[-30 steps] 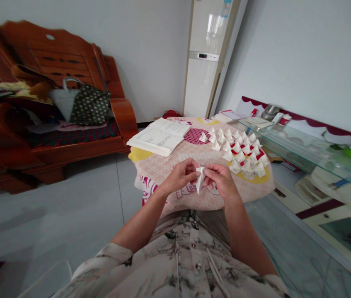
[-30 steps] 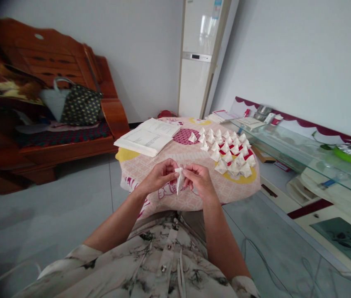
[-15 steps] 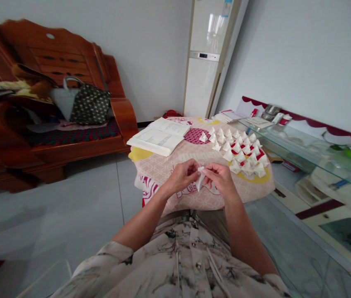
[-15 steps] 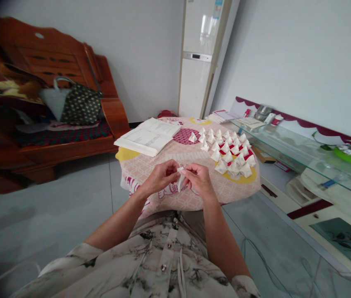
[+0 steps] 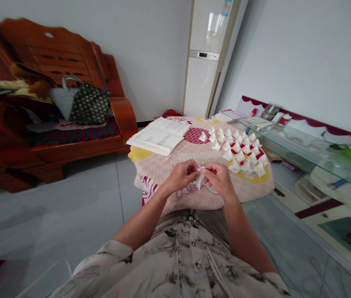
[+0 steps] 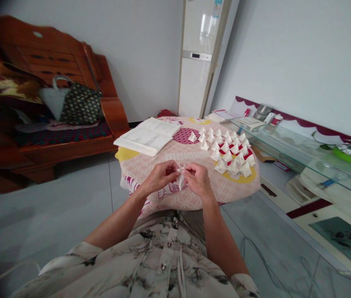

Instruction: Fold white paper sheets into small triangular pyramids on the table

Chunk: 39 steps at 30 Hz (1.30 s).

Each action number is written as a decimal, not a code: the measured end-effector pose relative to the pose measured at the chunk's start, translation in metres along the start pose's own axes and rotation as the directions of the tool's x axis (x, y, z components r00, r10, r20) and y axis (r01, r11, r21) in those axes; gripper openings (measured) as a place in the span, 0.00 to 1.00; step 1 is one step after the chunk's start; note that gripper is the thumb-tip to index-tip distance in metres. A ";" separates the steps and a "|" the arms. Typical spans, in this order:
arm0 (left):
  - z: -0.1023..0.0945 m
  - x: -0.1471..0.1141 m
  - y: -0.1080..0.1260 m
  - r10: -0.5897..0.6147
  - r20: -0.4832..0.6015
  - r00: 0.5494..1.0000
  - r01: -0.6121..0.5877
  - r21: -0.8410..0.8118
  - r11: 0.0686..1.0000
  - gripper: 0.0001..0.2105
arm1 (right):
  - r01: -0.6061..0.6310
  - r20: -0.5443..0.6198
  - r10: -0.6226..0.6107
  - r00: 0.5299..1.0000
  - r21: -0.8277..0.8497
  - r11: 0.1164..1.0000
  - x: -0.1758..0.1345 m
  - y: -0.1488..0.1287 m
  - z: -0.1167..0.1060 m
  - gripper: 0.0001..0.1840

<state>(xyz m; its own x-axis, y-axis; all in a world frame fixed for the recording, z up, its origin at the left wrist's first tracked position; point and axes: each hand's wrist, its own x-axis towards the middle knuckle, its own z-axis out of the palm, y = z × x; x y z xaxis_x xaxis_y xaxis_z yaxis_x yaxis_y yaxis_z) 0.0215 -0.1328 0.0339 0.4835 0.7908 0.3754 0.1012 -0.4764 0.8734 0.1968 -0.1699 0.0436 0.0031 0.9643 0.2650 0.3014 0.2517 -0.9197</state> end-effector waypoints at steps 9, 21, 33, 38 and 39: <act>-0.002 -0.001 0.001 -0.009 0.026 1.000 0.009 0.012 1.000 0.07 | 0.030 0.004 -0.030 1.000 -0.031 0.999 0.001 0.005 0.000 0.11; -0.003 -0.003 0.005 0.038 0.033 0.999 -0.040 0.062 0.997 0.10 | 0.151 -0.053 -0.167 0.984 -0.227 0.962 0.003 0.008 0.006 0.11; -0.003 -0.001 -0.006 0.001 0.031 1.000 0.005 -0.171 0.985 0.16 | 0.031 0.007 -0.031 0.999 0.013 0.999 -0.001 0.008 0.003 0.12; -0.002 0.000 -0.008 -0.016 0.008 1.000 0.016 -0.127 0.992 0.14 | 0.097 0.041 -0.094 0.995 -0.068 0.993 -0.002 0.005 0.002 0.12; -0.002 0.000 -0.009 -0.011 0.008 1.000 0.012 -0.114 0.993 0.13 | 0.110 0.051 -0.106 0.993 -0.087 0.990 -0.002 0.005 0.001 0.12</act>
<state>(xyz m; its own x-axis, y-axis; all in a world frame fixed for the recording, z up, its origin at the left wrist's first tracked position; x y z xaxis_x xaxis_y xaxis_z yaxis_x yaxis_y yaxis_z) 0.0189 -0.1282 0.0266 0.4894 0.7930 0.3629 0.0070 -0.4196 0.9077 0.1969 -0.1704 0.0379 -0.0778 0.9351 0.3459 0.3818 0.3484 -0.8561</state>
